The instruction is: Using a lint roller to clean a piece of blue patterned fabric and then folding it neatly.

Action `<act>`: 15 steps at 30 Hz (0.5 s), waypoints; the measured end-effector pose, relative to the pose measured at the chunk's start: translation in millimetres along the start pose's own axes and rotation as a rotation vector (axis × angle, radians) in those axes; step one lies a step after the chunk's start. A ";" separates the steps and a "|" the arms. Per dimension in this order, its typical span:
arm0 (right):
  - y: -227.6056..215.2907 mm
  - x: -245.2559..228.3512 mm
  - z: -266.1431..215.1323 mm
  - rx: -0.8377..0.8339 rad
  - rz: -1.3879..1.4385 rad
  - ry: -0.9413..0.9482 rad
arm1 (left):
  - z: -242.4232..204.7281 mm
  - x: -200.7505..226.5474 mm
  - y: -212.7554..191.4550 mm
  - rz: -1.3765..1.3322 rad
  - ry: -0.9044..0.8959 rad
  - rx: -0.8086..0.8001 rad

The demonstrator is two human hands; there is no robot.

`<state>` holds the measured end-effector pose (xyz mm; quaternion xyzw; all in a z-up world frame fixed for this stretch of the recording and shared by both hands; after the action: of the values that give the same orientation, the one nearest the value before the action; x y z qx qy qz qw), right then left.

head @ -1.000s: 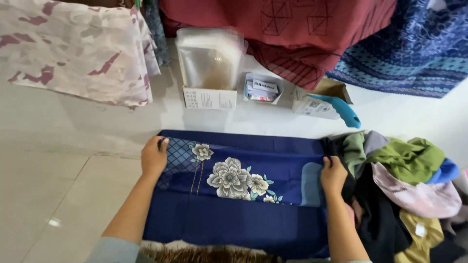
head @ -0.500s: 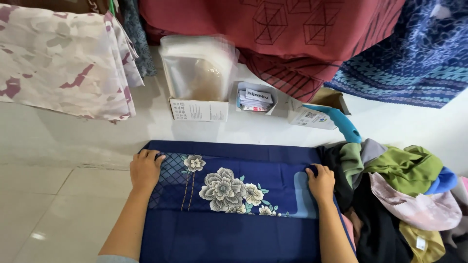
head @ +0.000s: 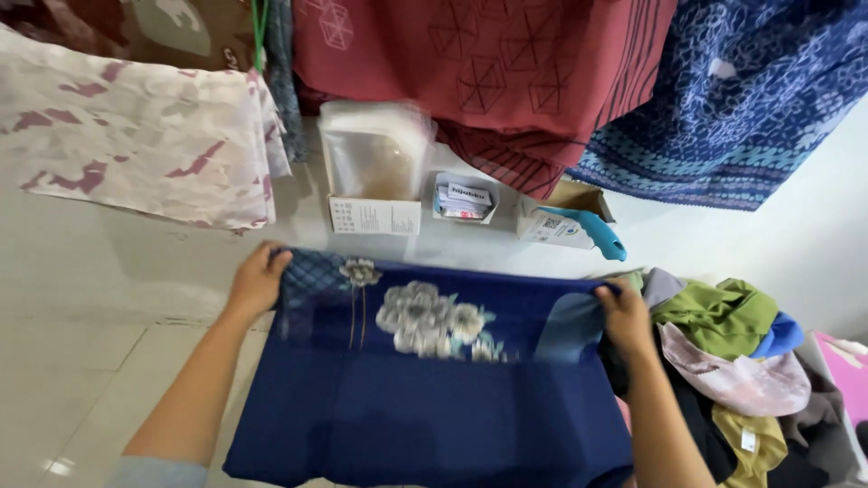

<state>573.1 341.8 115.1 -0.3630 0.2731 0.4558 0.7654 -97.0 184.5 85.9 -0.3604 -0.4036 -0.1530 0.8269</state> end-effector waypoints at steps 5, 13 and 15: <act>-60.7 -11.5 -29.2 0.041 0.004 -0.096 | -46.0 45.7 -75.7 -0.146 0.058 0.019; -55.2 25.0 -158.1 -0.251 -0.303 -0.131 | -156.0 -59.0 -44.3 0.063 0.050 -0.304; -59.3 20.4 -157.9 -0.275 -0.288 -0.108 | -154.3 -42.8 -51.5 0.059 0.078 -0.309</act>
<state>621.3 205.9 25.2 -0.4744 0.1124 0.3934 0.7794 -65.9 36.2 13.0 -0.4887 -0.3323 -0.2027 0.7808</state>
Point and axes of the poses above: each hand's wrist, its own z-axis towards the middle knuckle, its own y-axis out of the palm, x = y × z, the point moved 4 cm from there along z, towards the middle knuckle, and after that the axes turned 10 degrees about x, right-handed, at the moved point
